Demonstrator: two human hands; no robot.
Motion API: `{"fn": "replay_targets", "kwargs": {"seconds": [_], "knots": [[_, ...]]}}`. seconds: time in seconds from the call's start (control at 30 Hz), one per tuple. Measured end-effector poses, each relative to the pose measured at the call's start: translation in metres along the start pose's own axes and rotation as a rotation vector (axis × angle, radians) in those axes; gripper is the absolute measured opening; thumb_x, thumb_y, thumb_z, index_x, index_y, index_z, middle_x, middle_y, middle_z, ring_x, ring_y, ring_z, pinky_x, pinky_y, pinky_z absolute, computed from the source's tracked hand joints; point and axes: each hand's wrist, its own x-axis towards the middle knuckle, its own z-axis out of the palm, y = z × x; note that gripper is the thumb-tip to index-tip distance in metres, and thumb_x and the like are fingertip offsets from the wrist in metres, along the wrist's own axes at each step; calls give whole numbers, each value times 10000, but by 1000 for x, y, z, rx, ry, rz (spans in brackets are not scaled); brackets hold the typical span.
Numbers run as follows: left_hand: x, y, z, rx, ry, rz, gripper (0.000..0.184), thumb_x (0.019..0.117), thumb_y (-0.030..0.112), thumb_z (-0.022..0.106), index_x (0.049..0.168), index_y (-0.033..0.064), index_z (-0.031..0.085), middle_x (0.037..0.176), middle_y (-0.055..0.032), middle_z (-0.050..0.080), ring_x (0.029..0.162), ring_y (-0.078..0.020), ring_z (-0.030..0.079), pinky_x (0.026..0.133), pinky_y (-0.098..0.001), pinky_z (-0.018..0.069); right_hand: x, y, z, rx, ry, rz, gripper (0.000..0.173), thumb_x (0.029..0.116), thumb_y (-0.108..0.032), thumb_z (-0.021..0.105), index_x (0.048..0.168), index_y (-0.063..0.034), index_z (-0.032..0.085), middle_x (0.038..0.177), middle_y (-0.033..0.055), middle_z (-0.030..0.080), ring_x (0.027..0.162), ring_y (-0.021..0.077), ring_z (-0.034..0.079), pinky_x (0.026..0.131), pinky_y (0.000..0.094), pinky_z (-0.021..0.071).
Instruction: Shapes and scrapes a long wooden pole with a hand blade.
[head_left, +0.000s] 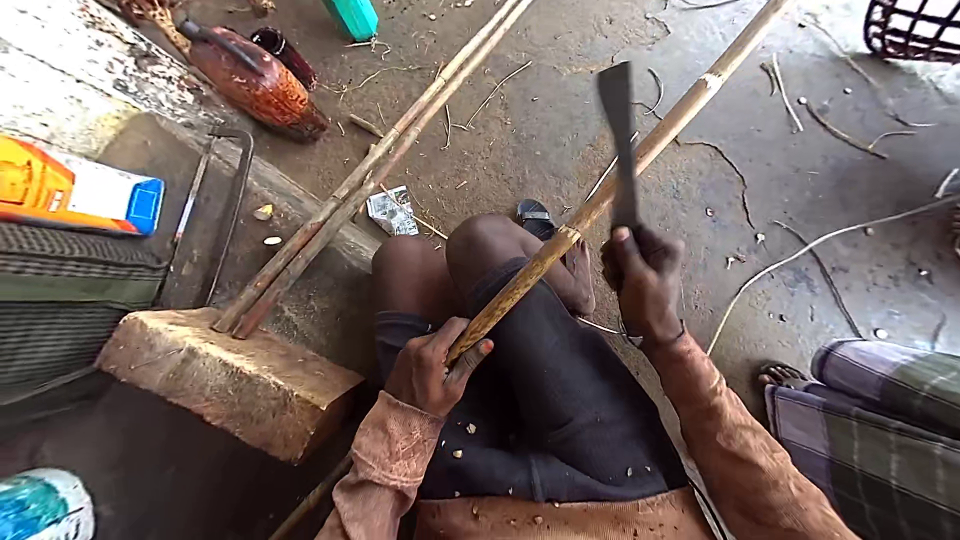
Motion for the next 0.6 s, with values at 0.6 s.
{"fn": "replay_targets", "kwargs": {"seconds": [0.6], "knots": [[6,39,-8,176,26,-23,528,981,492,566,999,1,760,757,-108,738,616,-208,717,546,-403,595,-18,-30,17,-261,-138,-132,198,951,-262,586,860,-116,684,626,-4,599,535,160,615,458,407,512]]}}
